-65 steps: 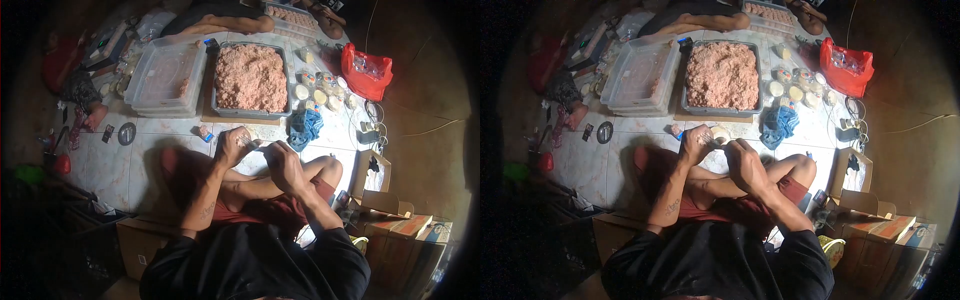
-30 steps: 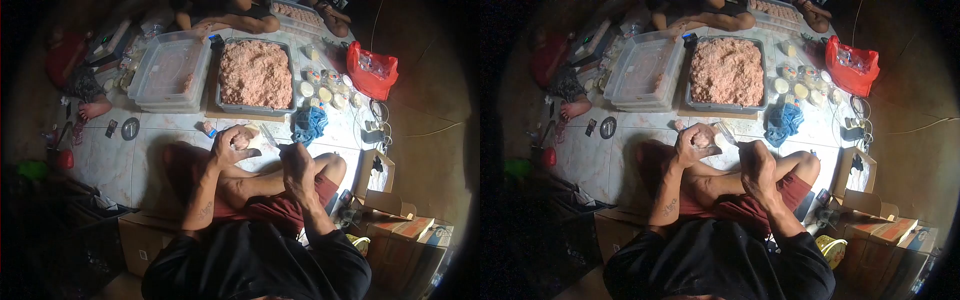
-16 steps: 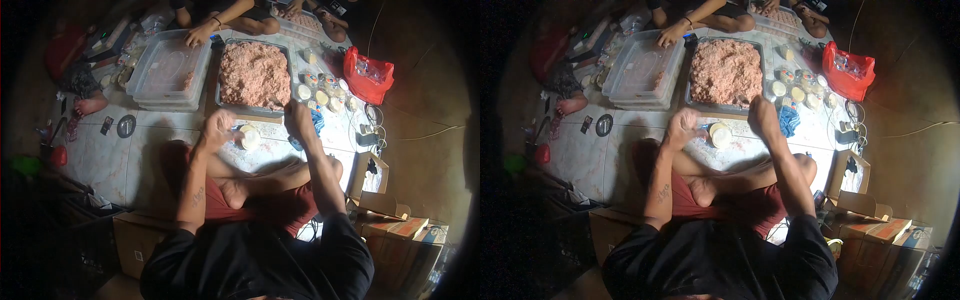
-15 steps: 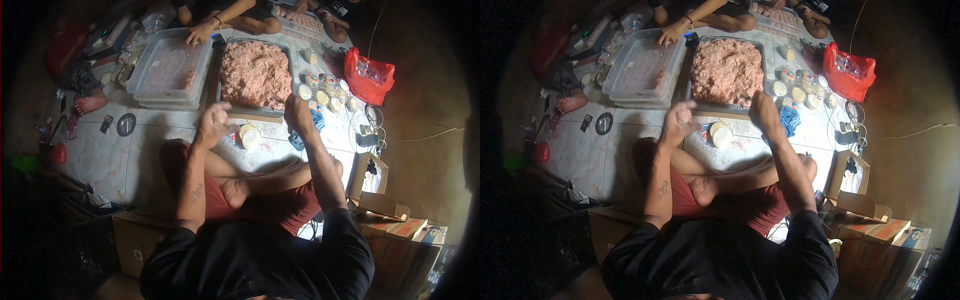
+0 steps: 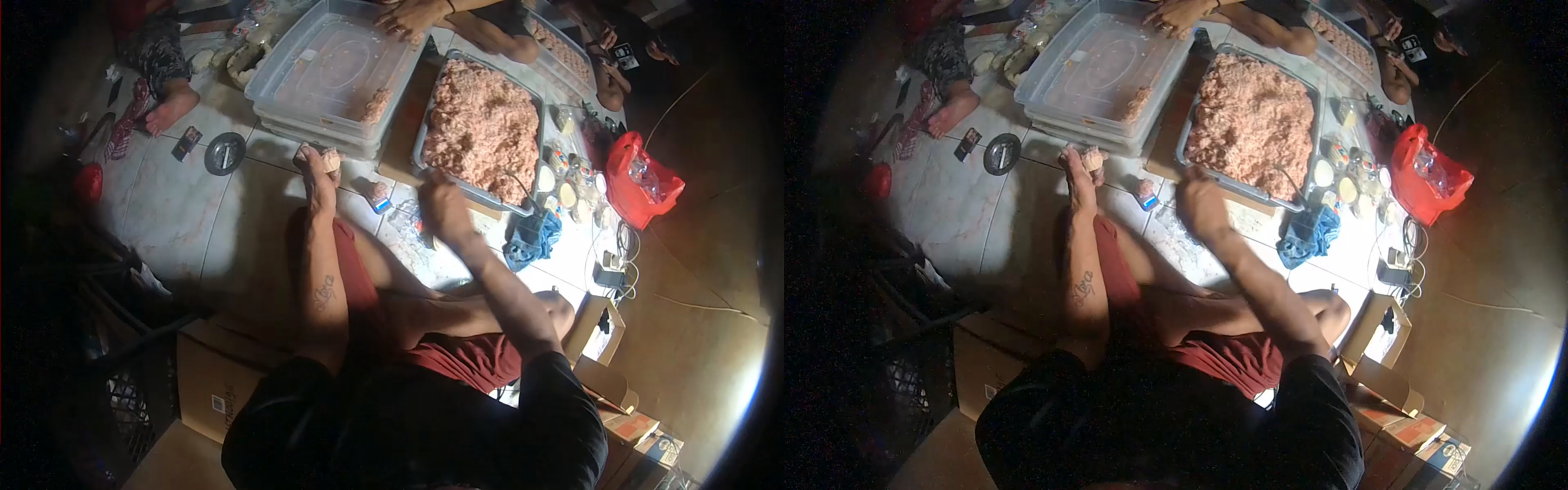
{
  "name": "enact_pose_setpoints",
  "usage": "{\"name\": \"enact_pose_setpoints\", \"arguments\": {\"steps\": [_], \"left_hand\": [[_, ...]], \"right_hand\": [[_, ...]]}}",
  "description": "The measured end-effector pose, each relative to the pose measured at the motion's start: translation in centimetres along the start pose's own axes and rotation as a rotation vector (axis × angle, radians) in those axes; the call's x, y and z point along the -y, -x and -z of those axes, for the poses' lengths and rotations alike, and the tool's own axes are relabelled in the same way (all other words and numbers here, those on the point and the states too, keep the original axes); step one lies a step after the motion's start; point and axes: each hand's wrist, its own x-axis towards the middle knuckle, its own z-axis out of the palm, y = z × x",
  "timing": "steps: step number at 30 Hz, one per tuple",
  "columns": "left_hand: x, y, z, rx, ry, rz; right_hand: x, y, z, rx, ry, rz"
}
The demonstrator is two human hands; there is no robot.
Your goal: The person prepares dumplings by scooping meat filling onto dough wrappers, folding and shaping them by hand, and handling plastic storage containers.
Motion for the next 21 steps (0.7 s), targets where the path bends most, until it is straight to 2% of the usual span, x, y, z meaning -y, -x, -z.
{"name": "enact_pose_setpoints", "arguments": {"steps": [1, 2, 4, 5, 7, 9, 10, 11, 13, 15, 17, 19, 21], "left_hand": [[-0.1, -0.3, -0.2, -0.088, 0.001, -0.014], [0.2, -0.7, 0.1, -0.079, 0.006, 0.003], [0.3, -0.6, 0.3, -0.055, 0.001, -0.027], [0.2, -0.6, 0.1, -0.022, -0.004, -0.057], [0.3, -1.0, -0.1, -0.078, 0.016, -0.092], [0.3, -1.2, -0.2, -0.176, 0.057, -0.077], [0.6, -1.5, 0.4, -0.122, 0.061, -0.022], [0.6, -1.4, 0.5, -0.129, 0.079, -0.025], [0.3, -1.6, 0.6, -0.155, 0.092, 0.001], [2.9, -3.1, 1.4, -0.295, 0.03, -0.088], [1.8, -2.5, 1.2, -0.217, 0.07, -0.058], [-0.8, -1.3, -0.2, -0.209, 0.146, -0.026], [-0.9, -1.4, -0.8, -0.337, 0.025, -0.259]], "right_hand": [[2.3, 0.2, -1.4, 0.076, 0.08, 0.072], [1.2, 0.1, -5.3, -0.13, 0.275, 0.286], [3.0, -1.2, -7.9, -0.125, 0.269, 0.199], [4.1, -2.3, -8.2, 0.088, 0.068, -0.101], [4.6, -3.5, -9.0, 0.096, 0.154, -0.071], [3.7, -3.9, -9.5, 0.17, 0.015, 0.005], [3.1, -3.8, -10.1, 0.094, -0.072, 0.018], [1.1, -4.0, -11.5, 0.002, 0.148, 0.329], [2.6, -3.7, -7.0, 0.032, 0.313, 0.619], [7.5, -3.2, 0.5, 0.106, -0.08, 0.459], [11.8, -4.4, 6.7, 0.093, -0.279, 0.431], [12.8, -7.5, 9.7, 0.048, -0.164, 0.588], [13.5, -11.3, 10.4, 0.04, -0.276, 0.632]]}}
